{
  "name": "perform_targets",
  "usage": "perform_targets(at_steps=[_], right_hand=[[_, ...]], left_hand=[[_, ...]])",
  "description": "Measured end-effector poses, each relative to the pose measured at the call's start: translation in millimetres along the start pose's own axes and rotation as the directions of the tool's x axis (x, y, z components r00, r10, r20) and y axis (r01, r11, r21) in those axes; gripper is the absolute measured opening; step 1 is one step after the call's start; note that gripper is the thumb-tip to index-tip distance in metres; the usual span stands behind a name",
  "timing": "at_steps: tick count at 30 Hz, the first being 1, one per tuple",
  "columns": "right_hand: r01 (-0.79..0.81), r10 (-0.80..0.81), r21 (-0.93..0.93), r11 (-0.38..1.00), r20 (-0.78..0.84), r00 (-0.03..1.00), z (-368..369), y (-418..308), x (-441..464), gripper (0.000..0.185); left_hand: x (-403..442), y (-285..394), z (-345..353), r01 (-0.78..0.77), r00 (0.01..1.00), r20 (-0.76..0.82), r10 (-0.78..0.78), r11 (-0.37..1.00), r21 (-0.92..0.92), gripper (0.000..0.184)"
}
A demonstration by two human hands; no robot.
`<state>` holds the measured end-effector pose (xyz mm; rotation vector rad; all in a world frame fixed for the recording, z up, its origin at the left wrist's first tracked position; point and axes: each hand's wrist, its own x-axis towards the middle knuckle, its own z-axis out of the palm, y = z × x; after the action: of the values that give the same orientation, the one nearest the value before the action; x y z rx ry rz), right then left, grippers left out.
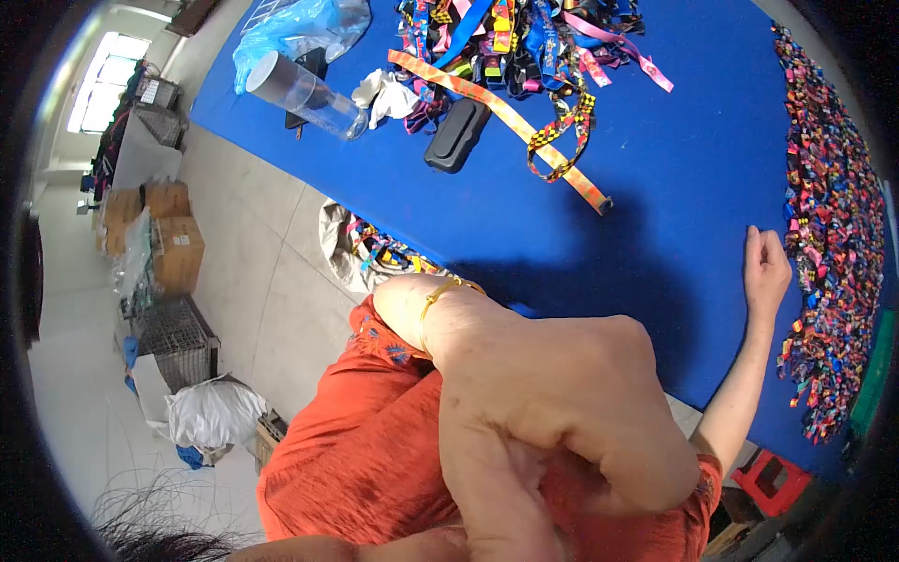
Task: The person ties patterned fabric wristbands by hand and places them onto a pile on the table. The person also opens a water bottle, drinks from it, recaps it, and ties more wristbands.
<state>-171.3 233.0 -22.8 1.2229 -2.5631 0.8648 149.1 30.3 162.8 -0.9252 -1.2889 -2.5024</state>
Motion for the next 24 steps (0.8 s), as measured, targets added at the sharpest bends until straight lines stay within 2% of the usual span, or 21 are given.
perform_targets(at_steps=[2, 5, 8, 11, 14, 15, 18, 19, 20, 22, 24], right_hand=[[-0.005, 0.005, 0.010, 1.000, -0.009, 1.000, 1, 2, 1, 0.034], [-0.016, 0.016, -0.025, 1.000, -0.009, 1.000, -1, -2, 0, 0.033], [-0.029, 0.029, -0.014, 0.999, -0.005, 1.000, -1, 0, 1, 0.033], [-0.030, 0.030, -0.003, 1.000, -0.007, 1.000, 0, 3, 2, 0.033], [-0.029, 0.029, 0.019, 0.999, -0.002, 1.000, 2, 4, 0, 0.033], [-0.031, 0.031, 0.038, 0.999, -0.003, 1.000, 2, 4, 0, 0.033], [-0.044, 0.044, 0.036, 0.998, -0.005, 0.999, -3, -2, 2, 0.032], [-0.043, 0.043, 0.039, 0.998, -0.005, 0.999, -5, -3, 2, 0.032], [-0.039, 0.040, 0.048, 0.998, -0.003, 0.999, -4, -3, 2, 0.032], [-0.050, 0.050, 0.021, 0.999, 0.000, 0.999, -7, -4, 1, 0.032], [-0.045, 0.045, 0.026, 0.999, 0.000, 0.999, -4, -6, 3, 0.033]], left_hand=[[-2, -9, -9, 0.079, 0.996, 0.019, -0.082, 0.989, 0.124, 0.052], [-6, -19, -8, 0.056, 0.998, -0.002, -0.056, 0.988, 0.141, 0.053], [-10, -20, -11, 0.066, 0.994, 0.068, -0.083, 0.972, 0.225, 0.048], [-13, -28, -10, -0.222, 0.973, 0.162, 0.162, 0.837, 0.501, 0.041], [-25, -22, -18, -0.220, 0.958, 0.271, 0.095, 0.849, 0.480, 0.038], [-22, -1, -29, -0.202, 0.930, 0.367, -0.010, 0.820, 0.536, 0.030], [-44, 8, -47, -0.019, 0.998, -0.029, 0.049, 0.761, 0.649, 0.025], [-53, 9, -49, 0.253, 0.934, -0.355, 0.038, 0.631, 0.734, 0.025], [-62, 8, -53, 0.530, 0.764, -0.639, 0.089, 0.476, 0.701, 0.024], [-81, 1, -86, 0.724, 0.636, -0.678, 0.369, 0.018, 0.690, 0.026], [-107, -4, -117, 0.750, 0.659, -0.571, 0.489, -0.375, 0.545, 0.036]])
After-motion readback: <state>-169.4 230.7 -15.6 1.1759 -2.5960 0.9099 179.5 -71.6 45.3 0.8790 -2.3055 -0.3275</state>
